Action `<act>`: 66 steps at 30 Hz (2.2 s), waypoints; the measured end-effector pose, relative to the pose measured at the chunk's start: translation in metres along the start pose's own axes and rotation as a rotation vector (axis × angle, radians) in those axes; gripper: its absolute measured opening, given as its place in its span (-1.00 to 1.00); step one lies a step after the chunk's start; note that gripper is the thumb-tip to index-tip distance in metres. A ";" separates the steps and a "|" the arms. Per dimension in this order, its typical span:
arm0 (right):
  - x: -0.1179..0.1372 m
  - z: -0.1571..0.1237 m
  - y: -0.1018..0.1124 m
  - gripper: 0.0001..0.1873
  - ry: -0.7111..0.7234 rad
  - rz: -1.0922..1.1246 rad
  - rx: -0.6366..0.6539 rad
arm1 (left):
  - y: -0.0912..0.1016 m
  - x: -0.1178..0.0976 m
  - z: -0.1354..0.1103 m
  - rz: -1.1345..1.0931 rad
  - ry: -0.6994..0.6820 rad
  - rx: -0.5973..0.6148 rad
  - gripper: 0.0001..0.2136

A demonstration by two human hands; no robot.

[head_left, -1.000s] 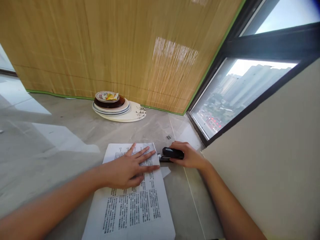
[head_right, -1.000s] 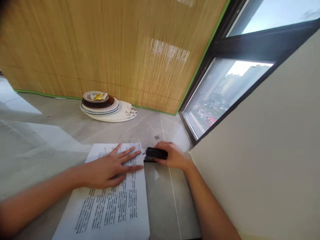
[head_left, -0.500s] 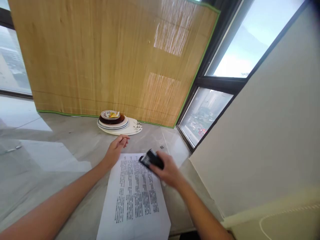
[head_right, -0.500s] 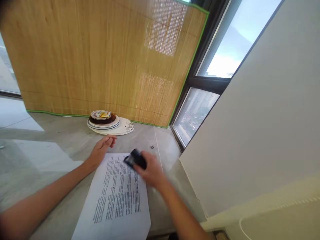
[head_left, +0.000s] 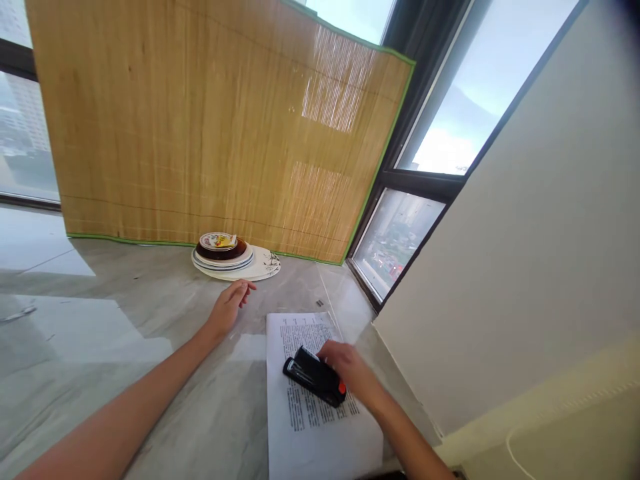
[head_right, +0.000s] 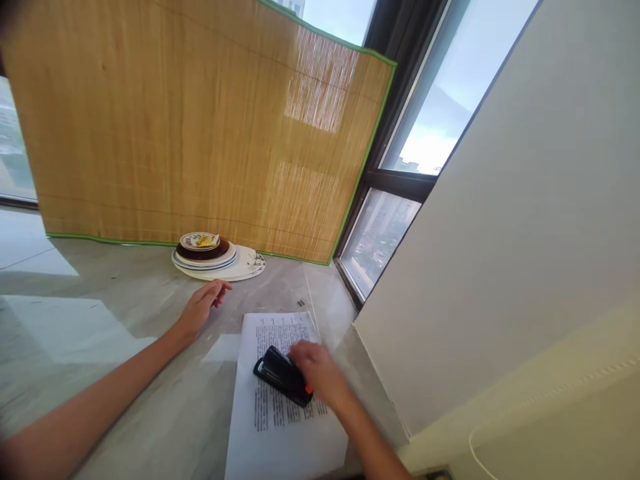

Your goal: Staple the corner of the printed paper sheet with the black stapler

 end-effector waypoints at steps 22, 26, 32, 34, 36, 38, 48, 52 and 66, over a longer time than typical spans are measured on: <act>0.087 0.161 -0.137 -0.37 -0.068 -0.434 -0.089 | 0.094 0.001 0.020 -0.530 -0.044 -0.415 -0.74; 0.128 0.160 -0.149 -0.40 0.120 -0.407 -0.167 | 0.115 -0.002 0.019 -0.596 -0.055 -0.471 -0.75; 0.160 0.124 -0.187 -0.53 0.600 -0.421 0.158 | 0.116 -0.001 0.022 -0.585 -0.069 -0.446 -0.74; 0.149 0.115 -0.178 -0.53 0.563 -0.404 0.149 | 0.110 -0.002 0.023 -0.538 -0.072 -0.412 -0.73; 0.132 0.105 -0.162 -0.52 0.501 -0.393 0.141 | 0.102 -0.002 0.024 -0.460 -0.070 -0.363 -0.73; 0.109 0.097 -0.143 -0.51 0.424 -0.389 0.146 | 0.091 -0.001 0.023 -0.369 -0.050 -0.299 -0.76; 0.041 0.086 -0.094 -0.49 0.278 -0.322 0.105 | -0.002 0.026 -0.004 1.045 -0.255 0.377 -0.57; 0.047 0.087 -0.086 -0.55 0.305 -0.185 0.028 | 0.001 0.027 -0.006 1.163 -0.245 0.343 -0.57; 0.096 0.023 -0.059 -0.39 0.636 -0.023 0.320 | -0.017 0.001 -0.031 1.006 -0.361 0.427 -0.70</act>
Point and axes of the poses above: each hand's wrist, its own z-axis towards the middle knuckle, its own y-axis out of the back of the hand, x = y × z, the point moved 10 cm from there along z, towards the middle knuckle, and after that the axes turned 3 degrees about -z, right-handed, at the moved point
